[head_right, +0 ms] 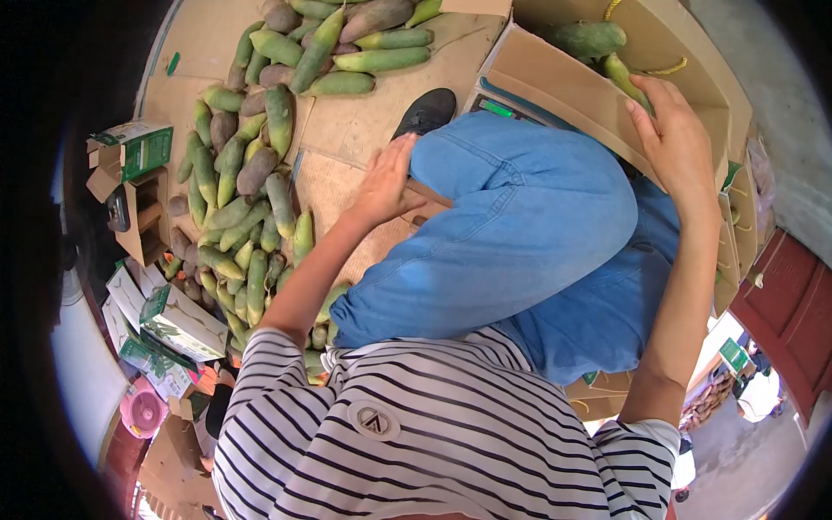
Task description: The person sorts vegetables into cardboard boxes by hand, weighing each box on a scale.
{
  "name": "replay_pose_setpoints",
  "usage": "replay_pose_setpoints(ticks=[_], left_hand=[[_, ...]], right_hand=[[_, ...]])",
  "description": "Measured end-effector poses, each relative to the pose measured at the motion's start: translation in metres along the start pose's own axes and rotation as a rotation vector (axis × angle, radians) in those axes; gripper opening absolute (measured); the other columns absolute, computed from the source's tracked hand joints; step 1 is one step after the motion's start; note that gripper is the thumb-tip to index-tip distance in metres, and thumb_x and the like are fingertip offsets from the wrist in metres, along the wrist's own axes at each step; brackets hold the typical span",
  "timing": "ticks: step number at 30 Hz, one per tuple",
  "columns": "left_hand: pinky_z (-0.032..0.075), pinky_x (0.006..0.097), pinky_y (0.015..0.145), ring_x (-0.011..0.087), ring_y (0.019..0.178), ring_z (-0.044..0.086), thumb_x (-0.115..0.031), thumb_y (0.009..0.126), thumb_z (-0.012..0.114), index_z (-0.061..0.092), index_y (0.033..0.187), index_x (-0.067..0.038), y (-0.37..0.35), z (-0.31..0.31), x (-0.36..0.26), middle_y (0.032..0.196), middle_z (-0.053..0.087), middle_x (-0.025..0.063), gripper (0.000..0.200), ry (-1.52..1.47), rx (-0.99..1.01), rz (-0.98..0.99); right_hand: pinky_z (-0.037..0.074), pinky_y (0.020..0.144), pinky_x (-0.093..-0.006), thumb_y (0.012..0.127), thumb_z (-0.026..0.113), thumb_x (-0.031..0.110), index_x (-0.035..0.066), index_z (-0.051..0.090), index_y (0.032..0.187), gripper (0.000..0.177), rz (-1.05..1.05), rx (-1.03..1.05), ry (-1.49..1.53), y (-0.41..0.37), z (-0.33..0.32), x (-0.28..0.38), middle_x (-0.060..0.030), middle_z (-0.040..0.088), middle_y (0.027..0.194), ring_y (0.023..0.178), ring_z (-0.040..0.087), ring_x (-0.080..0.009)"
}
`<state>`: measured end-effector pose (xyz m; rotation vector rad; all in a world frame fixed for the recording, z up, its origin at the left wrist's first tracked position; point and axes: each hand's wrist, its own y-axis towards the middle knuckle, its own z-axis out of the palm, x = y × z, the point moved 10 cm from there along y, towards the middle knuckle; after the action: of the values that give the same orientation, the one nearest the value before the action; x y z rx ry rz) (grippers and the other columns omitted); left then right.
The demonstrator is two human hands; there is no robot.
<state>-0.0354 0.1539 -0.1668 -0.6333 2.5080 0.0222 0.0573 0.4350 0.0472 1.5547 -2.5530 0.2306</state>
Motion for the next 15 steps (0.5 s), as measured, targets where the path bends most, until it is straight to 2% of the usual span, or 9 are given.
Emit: replay_pose_setpoints(ticks=[3,6,9,10,13,14,15], left_hand=[[0.025,0.0483,0.105,0.0321,0.125,0.037,-0.035,0.059,0.078,0.033,0.133,0.0,0.028,-0.017,-0.02,0.135,0.038,0.0182,0.093,-0.153,-0.224,0.053],[0.025,0.0503,0.105,0.0334,0.125,0.038,-0.033,0.054,0.079,0.027,0.136,-0.001,0.02,-0.045,-0.067,0.135,0.037,0.02,0.102,-0.256,-0.197,0.301],[0.027,0.0493,0.104,0.0339,0.123,0.04,-0.036,0.052,0.078,0.03,0.135,-0.001,0.013,-0.058,-0.111,0.134,0.039,0.0196,0.102,-0.035,-0.386,0.616],[0.03,0.048,0.102,0.0345,0.12,0.042,-0.037,0.056,0.077,0.034,0.132,-0.001,0.02,-0.058,-0.104,0.132,0.042,0.0199,0.095,-0.191,-0.3,0.574],[0.029,0.0454,0.103,0.0301,0.118,0.044,-0.019,0.05,0.079,0.04,0.128,-0.004,0.026,-0.03,-0.055,0.127,0.048,0.0156,0.089,-0.269,-0.293,0.309],[0.031,0.0449,0.101,0.0307,0.117,0.045,-0.018,0.05,0.08,0.04,0.127,-0.004,0.023,-0.019,-0.036,0.126,0.049,0.0158,0.088,-0.266,-0.335,0.307],[0.031,0.0442,0.102,0.0329,0.119,0.043,-0.026,0.053,0.08,0.038,0.129,-0.003,0.018,0.01,-0.002,0.128,0.046,0.0182,0.09,-0.18,-0.237,0.193]], right_hand=[[0.046,0.082,-0.0367,0.09,0.052,0.024,0.006,0.055,0.115,0.031,-0.033,-0.015,-0.016,-0.001,0.002,-0.003,-0.0114,0.057,0.114,0.1,0.057,-0.0307],[0.046,0.081,-0.037,0.09,0.051,0.024,0.006,0.055,0.115,0.031,-0.061,0.0,-0.014,-0.001,0.01,-0.002,-0.0109,0.057,0.114,0.099,0.057,-0.0307],[0.046,0.081,-0.0372,0.09,0.051,0.024,0.006,0.055,0.114,0.03,-0.057,0.03,-0.018,-0.002,0.01,0.004,-0.0107,0.057,0.114,0.099,0.057,-0.031],[0.046,0.081,-0.0373,0.09,0.051,0.024,0.006,0.055,0.114,0.03,-0.057,0.036,-0.016,-0.002,0.011,0.005,-0.0107,0.057,0.113,0.099,0.056,-0.0311],[0.046,0.081,-0.0378,0.089,0.051,0.024,0.007,0.056,0.113,0.03,-0.066,0.031,0.003,0.0,0.011,0.004,-0.0106,0.057,0.112,0.099,0.056,-0.0314],[0.046,0.08,-0.038,0.089,0.051,0.024,0.007,0.056,0.113,0.03,-0.061,0.031,0.01,-0.002,0.01,0.0,-0.0106,0.058,0.111,0.099,0.056,-0.0314],[0.046,0.08,-0.0381,0.089,0.051,0.024,0.007,0.056,0.113,0.03,-0.085,0.011,0.004,-0.004,0.01,0.0,-0.0108,0.058,0.111,0.099,0.056,-0.0314]])
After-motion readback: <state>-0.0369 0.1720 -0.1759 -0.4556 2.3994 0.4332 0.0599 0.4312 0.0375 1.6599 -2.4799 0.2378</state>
